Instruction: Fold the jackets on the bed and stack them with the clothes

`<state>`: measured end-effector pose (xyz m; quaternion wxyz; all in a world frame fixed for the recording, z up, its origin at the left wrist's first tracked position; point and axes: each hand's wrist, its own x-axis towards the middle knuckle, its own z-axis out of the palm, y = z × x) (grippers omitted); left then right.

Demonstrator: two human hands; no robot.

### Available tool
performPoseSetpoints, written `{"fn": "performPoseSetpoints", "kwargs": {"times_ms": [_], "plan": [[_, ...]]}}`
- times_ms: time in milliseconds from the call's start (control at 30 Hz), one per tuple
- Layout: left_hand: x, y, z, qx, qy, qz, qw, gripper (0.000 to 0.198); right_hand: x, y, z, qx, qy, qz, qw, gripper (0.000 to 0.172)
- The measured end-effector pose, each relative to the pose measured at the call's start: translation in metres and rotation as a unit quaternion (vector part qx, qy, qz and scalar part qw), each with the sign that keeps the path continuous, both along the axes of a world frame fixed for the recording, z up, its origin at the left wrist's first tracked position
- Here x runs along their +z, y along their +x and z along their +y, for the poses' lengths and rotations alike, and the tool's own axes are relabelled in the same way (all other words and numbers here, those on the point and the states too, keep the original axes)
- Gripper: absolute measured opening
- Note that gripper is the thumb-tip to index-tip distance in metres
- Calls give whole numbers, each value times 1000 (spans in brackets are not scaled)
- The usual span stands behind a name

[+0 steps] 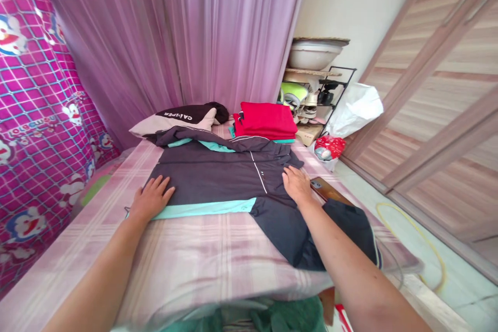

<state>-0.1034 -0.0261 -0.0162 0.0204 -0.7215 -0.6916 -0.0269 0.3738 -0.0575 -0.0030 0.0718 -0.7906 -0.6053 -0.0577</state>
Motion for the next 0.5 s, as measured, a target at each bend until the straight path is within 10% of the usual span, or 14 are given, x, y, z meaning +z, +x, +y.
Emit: {"fn": "performPoseSetpoints", "kwargs": {"times_ms": [500], "plan": [[0, -3, 2, -4, 2, -3, 1000, 66, 26, 30, 8, -110, -92, 18, 989, 33]]}}
